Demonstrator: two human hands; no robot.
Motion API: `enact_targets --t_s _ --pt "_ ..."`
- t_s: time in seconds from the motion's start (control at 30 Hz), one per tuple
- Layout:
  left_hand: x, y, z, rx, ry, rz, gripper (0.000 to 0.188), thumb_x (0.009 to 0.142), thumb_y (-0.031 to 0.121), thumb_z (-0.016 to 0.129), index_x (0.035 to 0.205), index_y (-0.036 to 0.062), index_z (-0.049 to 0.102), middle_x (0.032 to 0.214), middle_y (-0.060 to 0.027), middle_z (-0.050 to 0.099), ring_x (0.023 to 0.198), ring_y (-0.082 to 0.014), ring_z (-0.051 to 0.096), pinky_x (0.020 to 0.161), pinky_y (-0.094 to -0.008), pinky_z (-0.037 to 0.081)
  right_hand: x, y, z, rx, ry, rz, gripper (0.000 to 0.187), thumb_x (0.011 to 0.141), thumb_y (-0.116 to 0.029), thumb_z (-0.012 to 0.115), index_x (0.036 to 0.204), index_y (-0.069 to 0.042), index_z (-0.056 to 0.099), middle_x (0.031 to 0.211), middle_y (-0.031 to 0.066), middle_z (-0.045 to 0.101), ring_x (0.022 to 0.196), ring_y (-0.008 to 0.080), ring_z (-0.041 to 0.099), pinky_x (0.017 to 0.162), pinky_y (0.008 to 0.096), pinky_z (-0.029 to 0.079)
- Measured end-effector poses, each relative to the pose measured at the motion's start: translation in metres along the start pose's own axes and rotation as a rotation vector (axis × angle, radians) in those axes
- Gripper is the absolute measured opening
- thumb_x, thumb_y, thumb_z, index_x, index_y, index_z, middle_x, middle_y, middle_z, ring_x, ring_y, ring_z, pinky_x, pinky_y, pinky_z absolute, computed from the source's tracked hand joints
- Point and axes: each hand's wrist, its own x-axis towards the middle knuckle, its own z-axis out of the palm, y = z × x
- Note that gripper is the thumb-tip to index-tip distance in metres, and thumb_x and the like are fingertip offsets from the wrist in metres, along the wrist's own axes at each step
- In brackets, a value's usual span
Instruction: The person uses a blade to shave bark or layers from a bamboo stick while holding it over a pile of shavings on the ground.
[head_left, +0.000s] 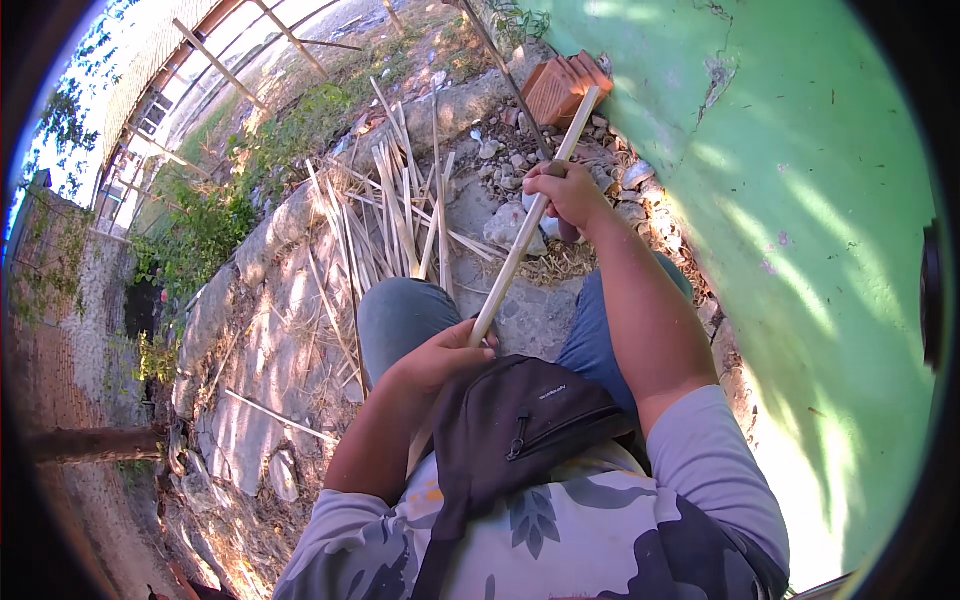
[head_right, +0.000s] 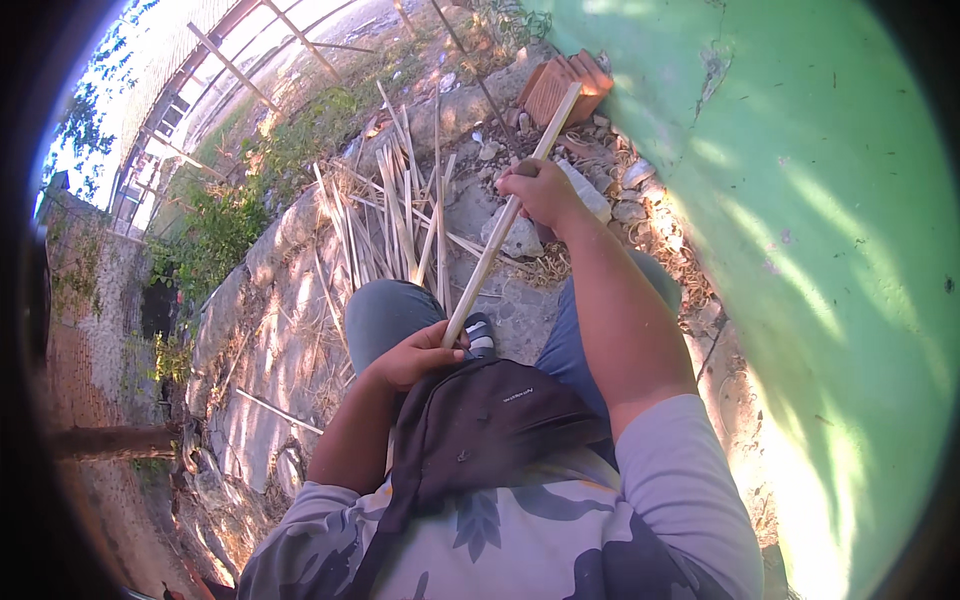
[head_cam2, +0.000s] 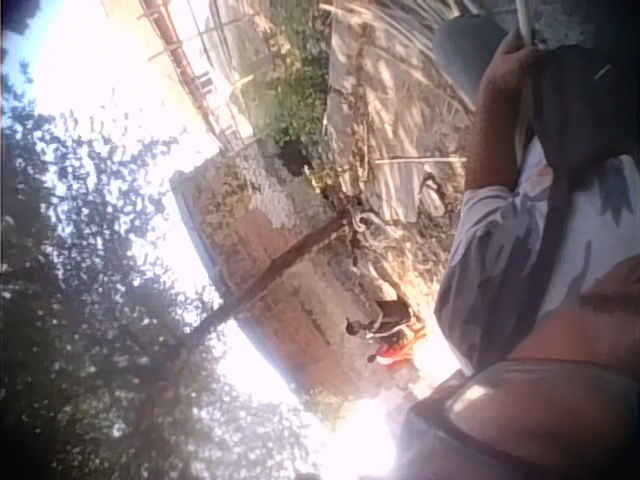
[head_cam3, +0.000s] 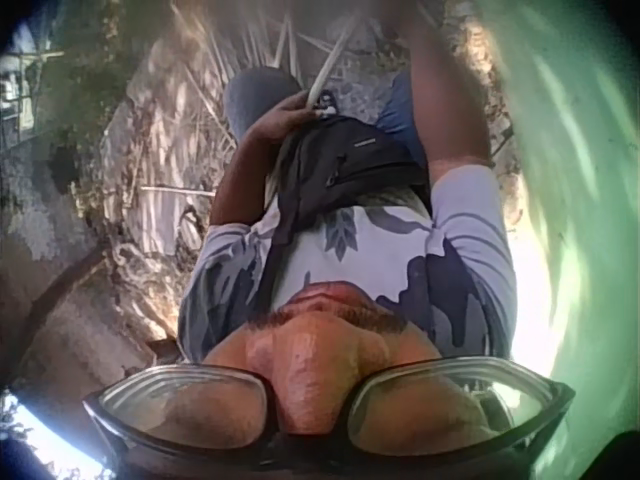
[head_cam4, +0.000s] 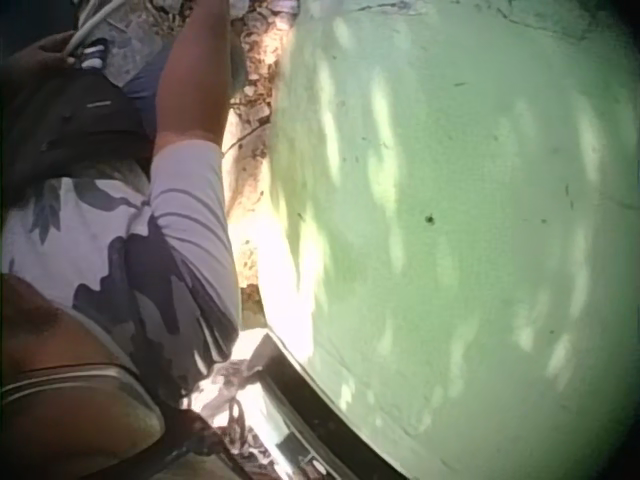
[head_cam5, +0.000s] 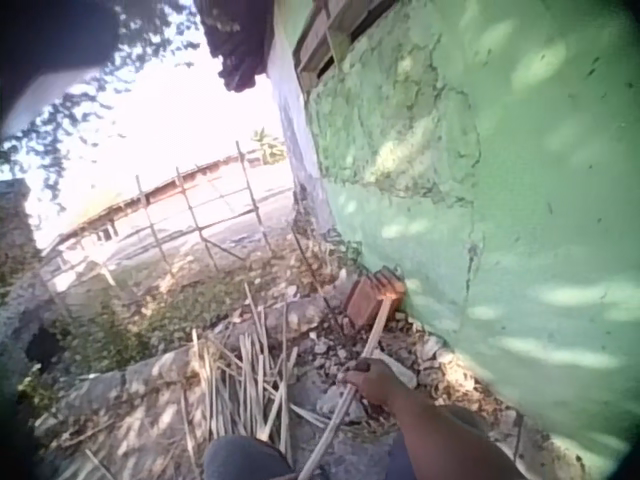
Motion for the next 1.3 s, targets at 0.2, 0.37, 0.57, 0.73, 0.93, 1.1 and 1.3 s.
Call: enact_targets --t_s 0.2,0.37,0.57,0.73,0.93,1.1,1.3 --pt "0.011 0.027 0.015 -0.029 0.039 -0.039 0.029 0.095 0.021 0.062 0.119 0.0071 0.053 0.084 0.0019 0.054 0.073 -0.0075 0.053 0.064 -0.0212 0.042 -0.022 -0.009 0.006 0.066 -0.206 -0.006 0.021 0.082 -0.018 0.069 0.094 -0.002 0.069 0.076 0.0031 0.066 0.050 0.0073 0.052 0.048 0.0216 0.042" --pt "0.021 0.022 0.001 -0.286 -0.076 -0.104 0.021 0.097 0.026 0.060 0.108 0.0093 0.052 0.070 0.0041 0.045 0.052 -0.0071 0.043 0.046 -0.0215 0.035 -0.031 -0.013 0.021 -0.104 -0.286 0.037 0.024 0.083 -0.022 0.076 0.098 -0.004 0.069 0.074 -0.0012 0.061 0.055 0.0069 0.055 0.050 0.0234 0.046" --pt "0.021 0.016 -0.011 -0.421 0.048 -0.052 0.015 0.099 0.026 0.057 0.093 0.0147 0.049 0.066 0.0073 0.039 0.048 -0.0039 0.033 0.041 -0.0235 0.026 -0.027 -0.013 0.019 -0.345 -0.378 -0.025 0.036 0.081 -0.028 0.078 0.111 -0.009 0.071 0.077 0.0012 0.066 0.065 0.0077 0.058 0.058 0.0267 0.050" --pt "0.026 0.014 -0.027 -0.493 0.110 -0.040 0.016 0.099 0.029 0.055 0.093 0.0151 0.048 0.064 0.0073 0.038 0.046 -0.0047 0.033 0.041 -0.0232 0.026 -0.021 -0.014 0.022 -0.711 -0.319 -0.319 0.048 0.078 -0.023 0.080 0.122 -0.012 0.066 0.064 0.0026 0.060 0.056 0.0152 0.056 0.060 0.0323 0.050" --pt "0.024 0.007 -0.044 -0.618 0.009 0.068 0.021 0.098 0.034 0.054 0.097 0.0145 0.048 0.064 0.0069 0.036 0.047 -0.0052 0.032 0.042 -0.0224 0.027 -0.013 -0.014 0.042 -1.081 -0.244 -0.357 0.034 0.075 -0.030 0.077 0.099 -0.010 0.064 0.077 0.0122 0.069 0.077 0.0342 0.069 0.070 0.0433 0.053" --pt "0.023 -0.003 -0.048 -0.716 -0.199 0.196 0.032 0.097 0.044 0.053 0.104 0.0141 0.046 0.067 0.0069 0.033 0.050 -0.0053 0.030 0.044 -0.0215 0.028 0.001 -0.008 0.034 -1.099 -0.343 -0.284 0.031 0.075 -0.034 0.076 0.087 -0.008 0.065 0.076 0.0142 0.068 0.077 0.0361 0.068 0.070 0.0443 0.053" --pt "0.017 0.003 -0.049 -0.736 -0.057 0.078 0.028 0.096 0.040 0.055 0.102 0.0144 0.046 0.067 0.0074 0.033 0.051 -0.0045 0.028 0.045 -0.0222 0.026 -0.009 0.000 0.058 -1.077 -0.357 -0.288 0.027 0.077 -0.034 0.073 0.083 -0.008 0.067 0.076 0.0158 0.067 0.076 0.0372 0.066 0.071 0.0444 0.053"
